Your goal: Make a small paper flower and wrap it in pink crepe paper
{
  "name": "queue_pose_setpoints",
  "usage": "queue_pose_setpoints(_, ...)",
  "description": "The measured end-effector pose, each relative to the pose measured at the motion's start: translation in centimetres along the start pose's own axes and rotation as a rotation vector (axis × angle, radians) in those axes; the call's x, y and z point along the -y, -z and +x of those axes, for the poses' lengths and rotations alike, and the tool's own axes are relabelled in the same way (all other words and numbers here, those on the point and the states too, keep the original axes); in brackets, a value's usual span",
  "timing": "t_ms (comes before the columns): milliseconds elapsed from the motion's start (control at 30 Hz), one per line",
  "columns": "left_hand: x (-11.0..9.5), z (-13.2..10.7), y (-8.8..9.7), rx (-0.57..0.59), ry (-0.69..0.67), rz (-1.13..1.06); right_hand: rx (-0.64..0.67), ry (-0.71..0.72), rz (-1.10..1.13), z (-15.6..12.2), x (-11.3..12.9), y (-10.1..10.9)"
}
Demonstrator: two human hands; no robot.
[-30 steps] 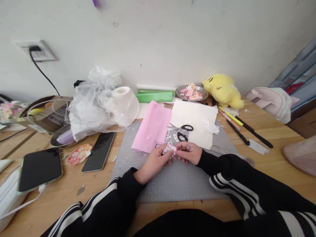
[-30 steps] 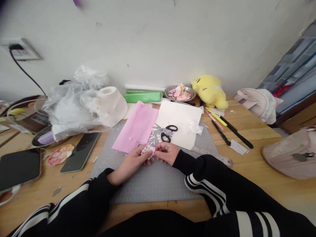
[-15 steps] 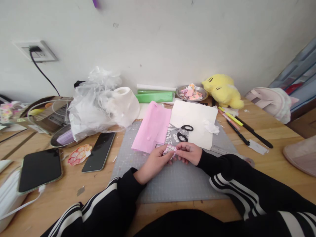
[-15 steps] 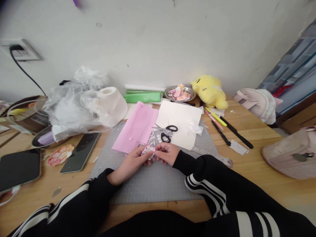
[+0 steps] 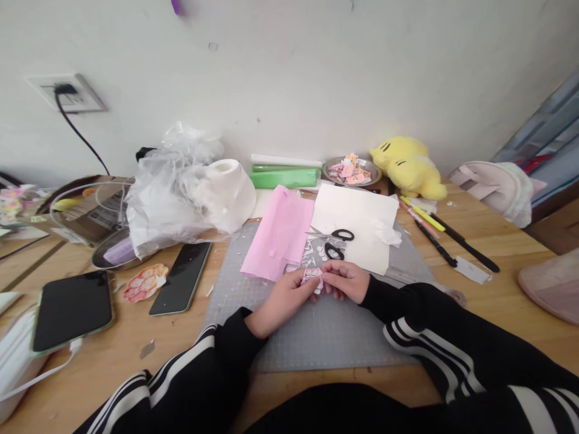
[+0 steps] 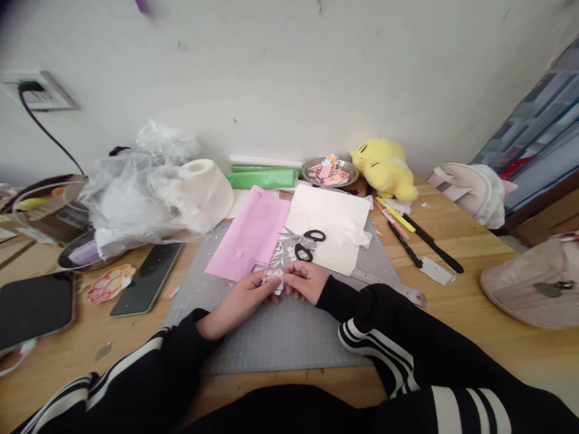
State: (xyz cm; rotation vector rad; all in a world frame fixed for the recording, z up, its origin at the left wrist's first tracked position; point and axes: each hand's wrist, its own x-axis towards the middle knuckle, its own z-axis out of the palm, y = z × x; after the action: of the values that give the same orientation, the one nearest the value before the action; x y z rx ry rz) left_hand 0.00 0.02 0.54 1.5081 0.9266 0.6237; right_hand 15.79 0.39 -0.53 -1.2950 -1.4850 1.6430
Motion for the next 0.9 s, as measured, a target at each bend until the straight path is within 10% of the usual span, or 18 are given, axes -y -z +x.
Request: queue_pose_setpoints(900,0.08,-0.12,-0.21,0.013,-0.003,-0.041,-0.022,-0.047,0.017,-0.1,0.1,-0.05)
